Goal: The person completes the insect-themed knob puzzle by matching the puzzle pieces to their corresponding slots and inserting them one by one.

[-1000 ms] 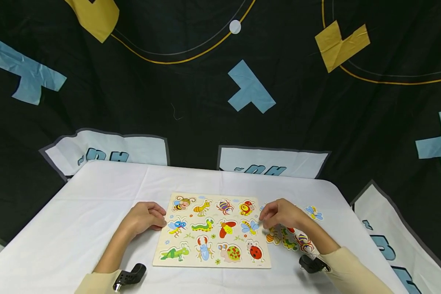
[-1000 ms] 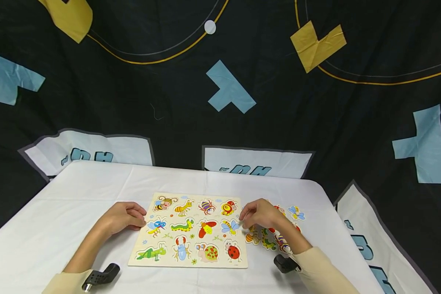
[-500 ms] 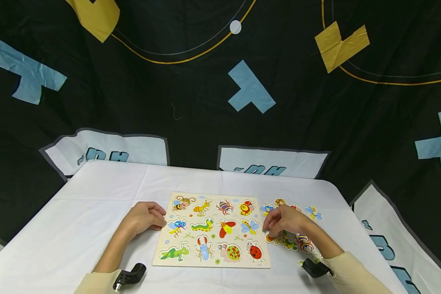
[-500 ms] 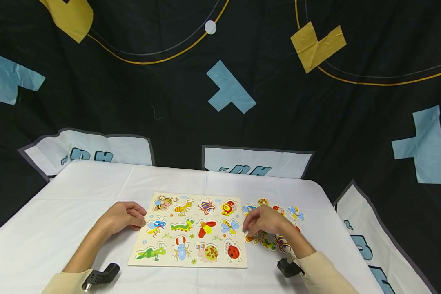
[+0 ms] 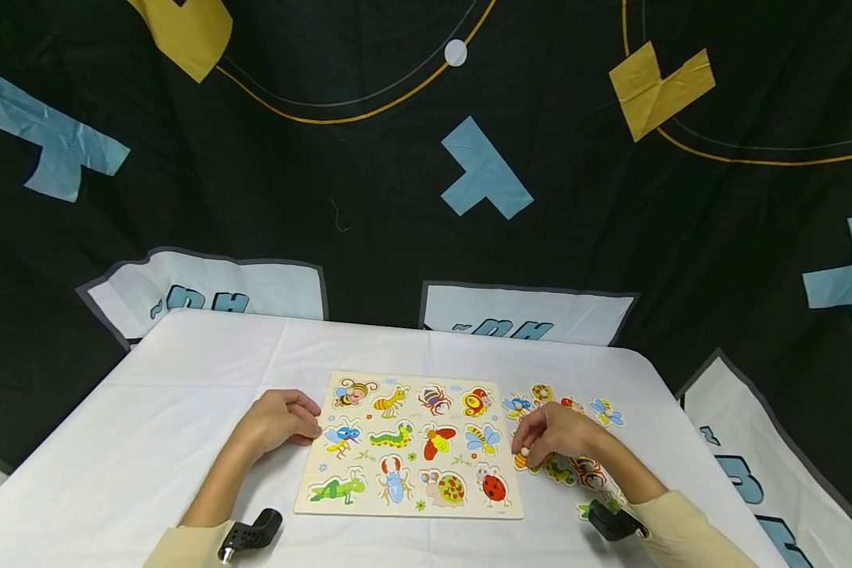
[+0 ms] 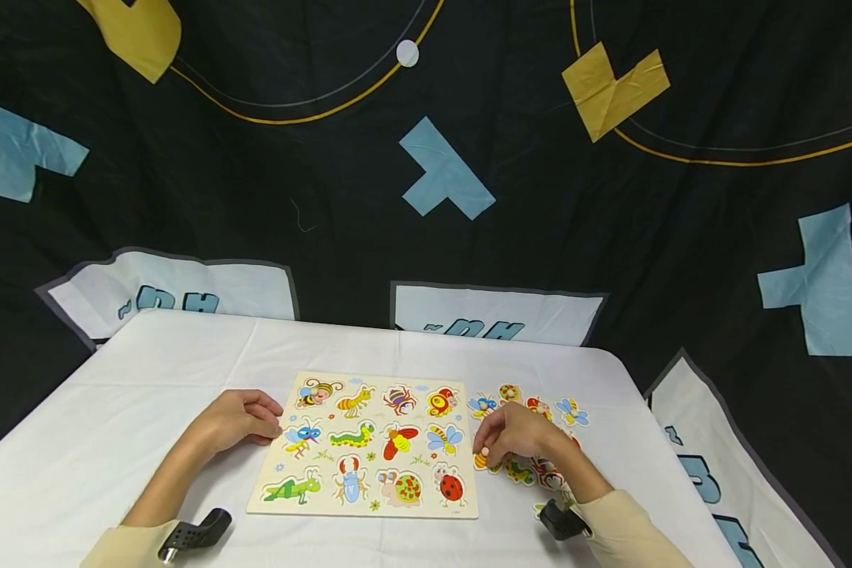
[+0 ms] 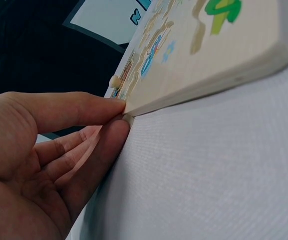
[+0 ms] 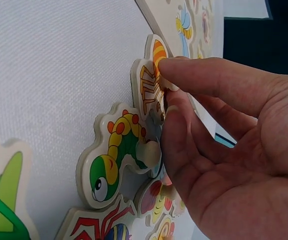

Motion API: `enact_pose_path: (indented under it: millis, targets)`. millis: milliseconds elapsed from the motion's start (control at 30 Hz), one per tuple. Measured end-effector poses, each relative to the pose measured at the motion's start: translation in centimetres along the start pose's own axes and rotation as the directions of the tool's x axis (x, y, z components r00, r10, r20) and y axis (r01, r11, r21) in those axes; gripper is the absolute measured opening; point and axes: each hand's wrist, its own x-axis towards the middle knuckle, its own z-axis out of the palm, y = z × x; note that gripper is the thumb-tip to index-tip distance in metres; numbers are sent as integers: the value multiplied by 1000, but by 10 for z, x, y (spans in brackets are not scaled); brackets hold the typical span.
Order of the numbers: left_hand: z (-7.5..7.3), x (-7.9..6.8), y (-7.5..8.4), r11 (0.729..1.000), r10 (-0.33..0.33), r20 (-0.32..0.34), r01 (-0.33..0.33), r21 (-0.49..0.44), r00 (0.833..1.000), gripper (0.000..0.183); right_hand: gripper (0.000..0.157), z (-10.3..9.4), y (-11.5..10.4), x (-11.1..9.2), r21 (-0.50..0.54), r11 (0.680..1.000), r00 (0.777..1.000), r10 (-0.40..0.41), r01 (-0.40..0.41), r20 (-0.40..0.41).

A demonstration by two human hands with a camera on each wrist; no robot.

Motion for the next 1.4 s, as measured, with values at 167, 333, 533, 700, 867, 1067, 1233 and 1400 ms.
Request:
enact_pose_path:
  millis: [167, 333, 533, 700, 867, 1067, 1233, 1400]
  targets:
    - [0, 0, 0, 1000, 3, 1, -3, -1, 1000, 34, 22, 0, 2, 0, 2, 1000, 1000, 7, -7, -5]
    - [0, 0, 0, 1000, 0, 5, 1, -6, 1000, 34, 20, 1, 4, 1, 5, 1000, 1000, 10, -10, -18]
    - [0, 0, -1, 1000, -2, 3, 2, -8, 1000, 34, 19, 3, 5, 2, 15, 1000, 999, 19, -19, -31]
    - [0, 0, -1, 1000, 1, 1, -1, -4, 1000, 33, 19, 4, 5, 1, 16, 1000, 999, 19, -19, -35]
    - [-1, 0, -1, 1000, 5, 3, -5, -6, 1000, 33, 18, 3, 5, 1, 16, 1000, 999, 15, -14, -34]
    - [-1, 0, 0, 1000, 4, 4, -4, -8, 1000, 33, 18, 2, 3, 1, 4, 1000, 1000, 7, -7, -26]
    - [-1, -1, 0, 1000, 6, 5, -6, -4, 1000, 33, 19, 0, 0, -1, -11, 1000, 1000, 4, -4, -23]
    - [-1, -1, 0, 1000, 8, 8, -8, -1, 1000, 33, 18, -2, -3, -1, -8, 1000, 1000, 16, -16, -26]
